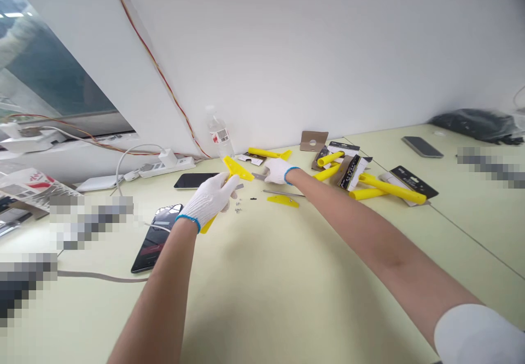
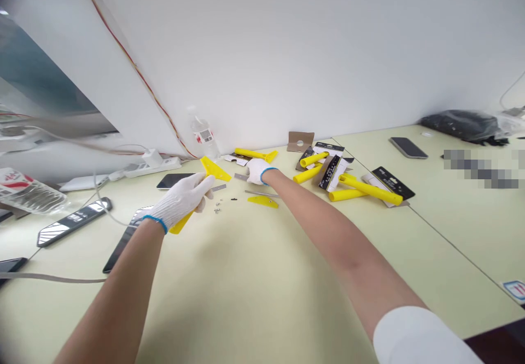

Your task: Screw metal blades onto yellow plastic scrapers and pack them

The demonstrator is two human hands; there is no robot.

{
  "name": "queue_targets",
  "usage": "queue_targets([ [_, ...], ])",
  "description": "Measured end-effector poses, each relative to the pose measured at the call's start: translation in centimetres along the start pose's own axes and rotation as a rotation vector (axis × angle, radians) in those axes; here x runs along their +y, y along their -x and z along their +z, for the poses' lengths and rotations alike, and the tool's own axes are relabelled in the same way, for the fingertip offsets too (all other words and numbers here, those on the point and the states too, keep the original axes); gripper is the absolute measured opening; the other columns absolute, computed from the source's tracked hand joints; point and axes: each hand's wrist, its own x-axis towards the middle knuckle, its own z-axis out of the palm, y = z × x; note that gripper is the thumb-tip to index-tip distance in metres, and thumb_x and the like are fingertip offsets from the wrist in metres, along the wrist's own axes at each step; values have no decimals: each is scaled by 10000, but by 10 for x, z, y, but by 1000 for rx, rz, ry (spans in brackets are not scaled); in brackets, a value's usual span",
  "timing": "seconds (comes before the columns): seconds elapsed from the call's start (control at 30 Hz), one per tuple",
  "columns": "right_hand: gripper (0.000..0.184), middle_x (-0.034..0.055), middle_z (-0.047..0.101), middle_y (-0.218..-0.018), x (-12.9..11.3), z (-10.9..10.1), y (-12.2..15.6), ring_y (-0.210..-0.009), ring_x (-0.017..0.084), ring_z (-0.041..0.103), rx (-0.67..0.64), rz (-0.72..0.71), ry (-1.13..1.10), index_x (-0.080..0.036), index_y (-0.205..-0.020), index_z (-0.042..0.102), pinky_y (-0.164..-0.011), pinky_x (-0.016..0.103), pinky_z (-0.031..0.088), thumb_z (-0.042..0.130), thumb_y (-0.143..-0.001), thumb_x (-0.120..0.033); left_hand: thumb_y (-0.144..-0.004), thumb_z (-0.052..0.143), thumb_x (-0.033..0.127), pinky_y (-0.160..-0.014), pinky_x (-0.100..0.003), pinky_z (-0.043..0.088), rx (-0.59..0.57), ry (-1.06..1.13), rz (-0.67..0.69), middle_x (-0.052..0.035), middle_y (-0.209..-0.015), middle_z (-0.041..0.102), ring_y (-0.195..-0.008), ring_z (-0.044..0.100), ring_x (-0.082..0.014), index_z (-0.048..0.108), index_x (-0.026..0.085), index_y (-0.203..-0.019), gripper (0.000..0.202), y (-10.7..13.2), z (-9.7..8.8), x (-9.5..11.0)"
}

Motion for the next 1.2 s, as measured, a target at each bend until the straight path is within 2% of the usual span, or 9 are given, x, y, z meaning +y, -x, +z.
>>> queue_targets([
  [0.07, 349, 64, 709, -1122, 3, -8, 16, -936, 193, 697, 10, 4, -51, -133, -1189, 699, -822, 346, 613, 659, -1047, -449, -1045, 617, 470, -743, -305, 599, -20, 6, 14, -76, -1067, 696, -847, 668, -150, 674, 143, -1217, 373, -2, 4, 0],
  [0.2, 343, 72, 732, -921, 8, -18, 53, -780, 149, 656, 23, -4, -168, -105, -997, 723, -728, 284, 558, 674, -1005, -445, -1027, 553, 576, -593, -272, 505, -68, 19, 31, -61, -852, 705, -649, 631, -148, 708, 179, -1082, 429, -10, 18, -3],
  [0.27, 347, 70, 726, -863, 9, -17, 69, -741, 136, 634, 21, -13, -221, -121, -918, 710, -709, 271, 533, 646, -990, -454, -1005, 531, 591, -568, -285, 473, -124, 19, 38, -43, -744, 686, -578, 615, -157, 704, 193, -1001, 434, -16, 25, -4],
  [0.4, 296, 48, 708, -817, 10, -6, 88, -702, 134, 626, 20, -8, -291, -161, -852, 667, -677, 257, 515, 641, -939, -443, -994, 479, 582, -649, -297, 498, -255, -10, 57, -31, -748, 710, -670, 690, -194, 656, 208, -960, 415, -22, 34, -5],
  [0.57, 211, 28, 694, -747, 9, 2, 94, -645, 131, 587, -20, 4, -314, -173, -802, 642, -633, 254, 468, 636, -894, -363, -999, 460, 556, -673, -300, 484, -269, -30, 85, -26, -766, 706, -710, 677, -198, 641, 215, -969, 387, -22, 37, -6],
  [0.8, 217, -2, 663, -764, 7, 1, 92, -699, 132, 532, 88, -33, -125, -178, -750, 658, -646, 268, 369, 650, -863, -362, -1001, 441, 562, -590, -289, 408, -228, -53, 60, -4, -650, 583, -604, 558, -170, 597, 214, -849, 410, -21, 39, -2],
  [0.9, 229, -16, 623, -712, 2, 1, 94, -659, 124, 490, 64, -17, -102, -178, -716, 644, -636, 279, 342, 639, -864, -352, -1001, 442, 575, -569, -290, 397, -256, -61, 62, -1, -644, 562, -585, 536, -162, 598, 210, -836, 430, -20, 38, 2],
  [1.2, 232, -18, 597, -682, -5, 1, 97, -653, 127, 482, 35, -23, -72, -180, -691, 603, -627, 279, 326, 623, -871, -326, -1002, 449, 562, -558, -288, 403, -242, -79, 51, -4, -681, 608, -556, 531, -145, 618, 204, -819, 436, -21, 40, 1],
])
